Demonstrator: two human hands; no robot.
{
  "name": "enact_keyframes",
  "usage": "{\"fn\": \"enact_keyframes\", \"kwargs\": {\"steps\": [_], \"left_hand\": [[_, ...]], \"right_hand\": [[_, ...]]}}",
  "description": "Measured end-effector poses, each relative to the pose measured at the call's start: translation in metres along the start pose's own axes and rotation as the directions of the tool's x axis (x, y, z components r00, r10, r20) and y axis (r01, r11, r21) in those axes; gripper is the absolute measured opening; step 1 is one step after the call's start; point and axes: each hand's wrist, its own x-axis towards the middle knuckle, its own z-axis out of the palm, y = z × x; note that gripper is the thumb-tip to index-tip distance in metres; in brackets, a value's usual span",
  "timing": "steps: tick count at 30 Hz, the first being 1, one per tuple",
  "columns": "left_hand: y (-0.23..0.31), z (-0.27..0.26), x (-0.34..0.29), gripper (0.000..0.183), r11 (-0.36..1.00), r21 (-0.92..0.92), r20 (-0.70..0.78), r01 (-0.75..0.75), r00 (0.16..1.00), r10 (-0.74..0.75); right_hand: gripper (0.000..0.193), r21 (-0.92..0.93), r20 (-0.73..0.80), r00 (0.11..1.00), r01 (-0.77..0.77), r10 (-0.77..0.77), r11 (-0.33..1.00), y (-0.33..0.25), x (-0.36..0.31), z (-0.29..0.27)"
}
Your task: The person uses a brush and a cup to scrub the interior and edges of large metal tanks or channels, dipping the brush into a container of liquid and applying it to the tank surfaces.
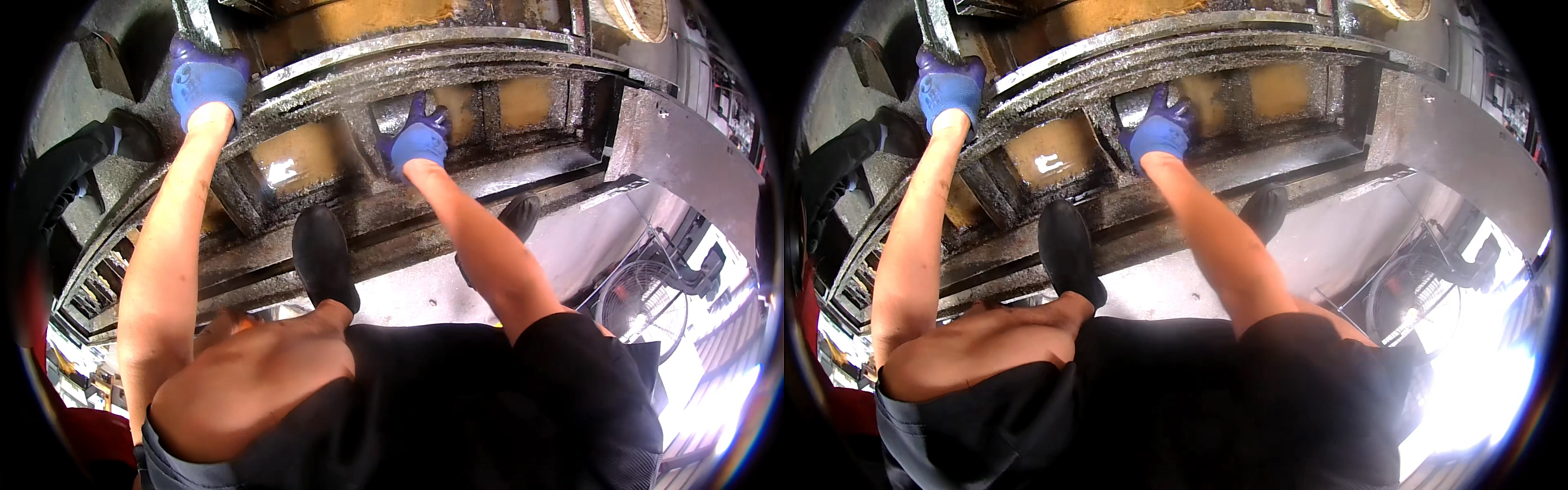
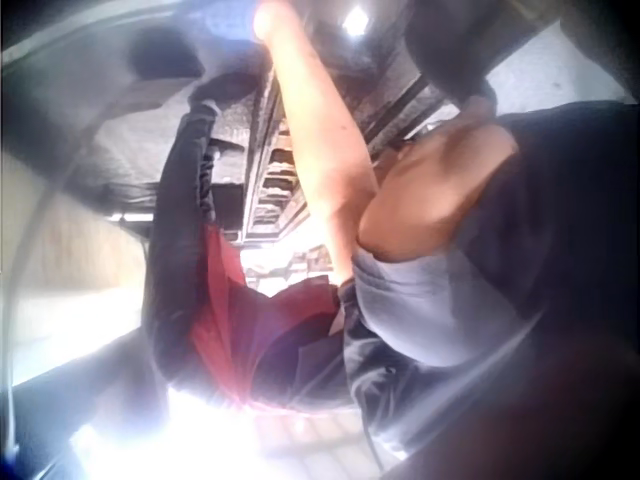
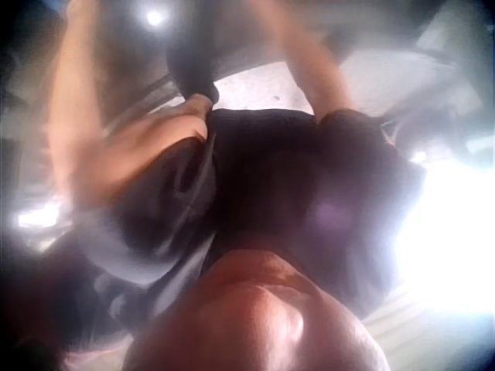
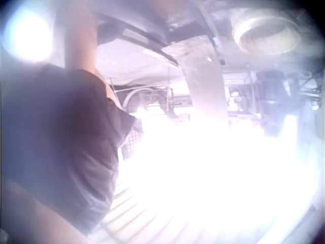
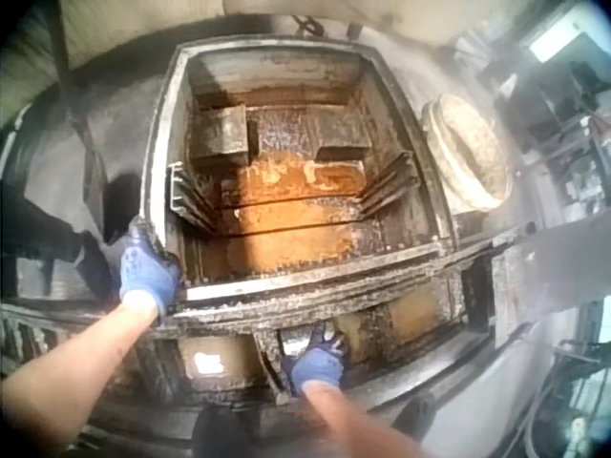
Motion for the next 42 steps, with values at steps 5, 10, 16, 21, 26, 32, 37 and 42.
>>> {"fn": "enact_keyframes", "kwargs": {"steps": [5, 10, 16, 21, 26, 32, 37, 42], "left_hand": [[0.004, -0.004, 0.003, 0.053, 0.999, -0.006, 0.044, 0.039, 0.998, -0.039], [-0.004, 0.003, 0.002, 0.056, 1.0, -0.031, 0.019, 0.002, 1.0, -0.001], [0.006, -0.005, 0.001, 0.064, 0.993, -0.046, 0.091, 0.105, 0.991, -0.1], [0.002, -0.007, -0.003, 0.065, 0.993, -0.063, 0.04, 0.095, 0.995, -0.093], [-0.009, 0.004, 0.001, 0.059, 0.995, -0.035, 0.007, 0.089, 0.996, -0.089], [0.0, 0.001, 0.002, 0.061, 0.991, -0.048, 0.047, 0.126, 0.991, -0.124], [-0.005, 0.003, -0.001, 0.047, 0.994, -0.059, -0.015, 0.092, 0.996, -0.093], [0.003, -0.001, 0.001, 0.045, 0.987, -0.064, 0.022, 0.144, 0.989, -0.143]], "right_hand": [[0.109, 0.186, 0.155, 0.956, 0.219, -0.249, 0.958, 0.061, 0.026, 0.003], [0.115, 0.652, 0.373, 0.817, 0.105, -0.439, 0.751, 0.11, 0.031, -0.026], [0.088, 0.836, 0.365, 0.704, 0.04, -0.609, 0.547, 0.124, -0.014, -0.149], [0.072, 0.803, 0.282, 0.901, -0.032, -0.331, 0.595, 0.172, -0.023, -0.266], [0.067, 0.659, -0.354, 0.887, 0.461, -0.296, 0.594, 0.234, 0.028, -0.362], [0.109, 0.05, -0.923, 0.379, 0.269, -0.058, 0.962, 0.193, 0.109, -0.4], [0.114, 0.05, -0.862, 0.504, 0.167, -0.042, 0.985, 0.168, 0.129, -0.389], [0.116, -0.195, -0.888, 0.42, 0.019, -0.185, 0.981, 0.185, 0.143, -0.395]]}}
